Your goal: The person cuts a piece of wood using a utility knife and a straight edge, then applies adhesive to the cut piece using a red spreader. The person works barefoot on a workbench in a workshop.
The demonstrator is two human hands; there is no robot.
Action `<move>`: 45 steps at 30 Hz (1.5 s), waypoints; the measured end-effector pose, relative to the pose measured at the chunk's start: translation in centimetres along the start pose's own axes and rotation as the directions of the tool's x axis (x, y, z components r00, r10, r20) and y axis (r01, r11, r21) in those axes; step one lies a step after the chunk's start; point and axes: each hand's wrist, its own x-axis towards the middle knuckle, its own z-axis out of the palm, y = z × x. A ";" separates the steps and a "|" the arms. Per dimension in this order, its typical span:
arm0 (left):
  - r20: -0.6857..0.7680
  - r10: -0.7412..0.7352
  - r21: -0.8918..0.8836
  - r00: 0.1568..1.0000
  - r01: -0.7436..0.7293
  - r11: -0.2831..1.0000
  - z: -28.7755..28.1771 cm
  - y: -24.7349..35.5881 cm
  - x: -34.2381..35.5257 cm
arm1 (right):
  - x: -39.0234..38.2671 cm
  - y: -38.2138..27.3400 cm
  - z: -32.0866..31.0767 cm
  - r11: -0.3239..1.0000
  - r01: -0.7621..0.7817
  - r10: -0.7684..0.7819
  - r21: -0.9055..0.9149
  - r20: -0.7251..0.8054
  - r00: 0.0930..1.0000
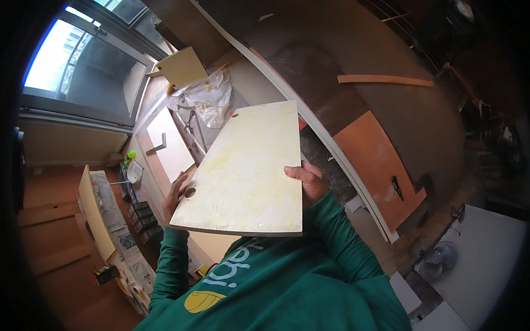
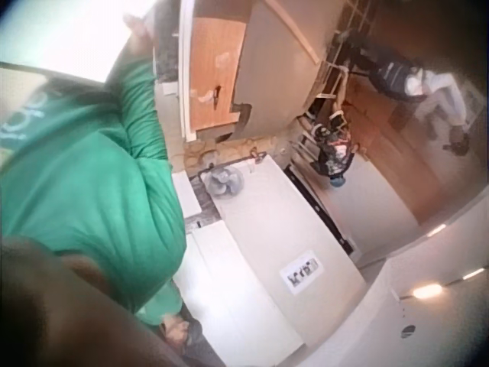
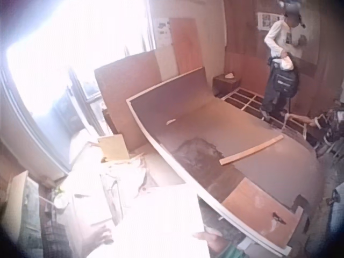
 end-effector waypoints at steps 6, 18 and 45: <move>0.076 -0.160 -0.078 0.984 0.165 0.983 -0.8 -10.4 -1.0 | -2.0 0.3 3.4 0.933 0.356 -0.360 -0.053 -0.109 0.927; 0.154 -0.199 -0.308 0.968 0.238 0.921 4.1 -9.4 6.9 | -10.6 -2.2 -0.7 0.734 0.615 -0.679 -0.287 -0.326 0.658; 0.966 -0.086 0.030 0.244 0.226 0.974 23.5 9.1 19.5 | -13.8 -1.6 -3.7 0.728 0.621 -0.657 -0.289 -0.552 0.513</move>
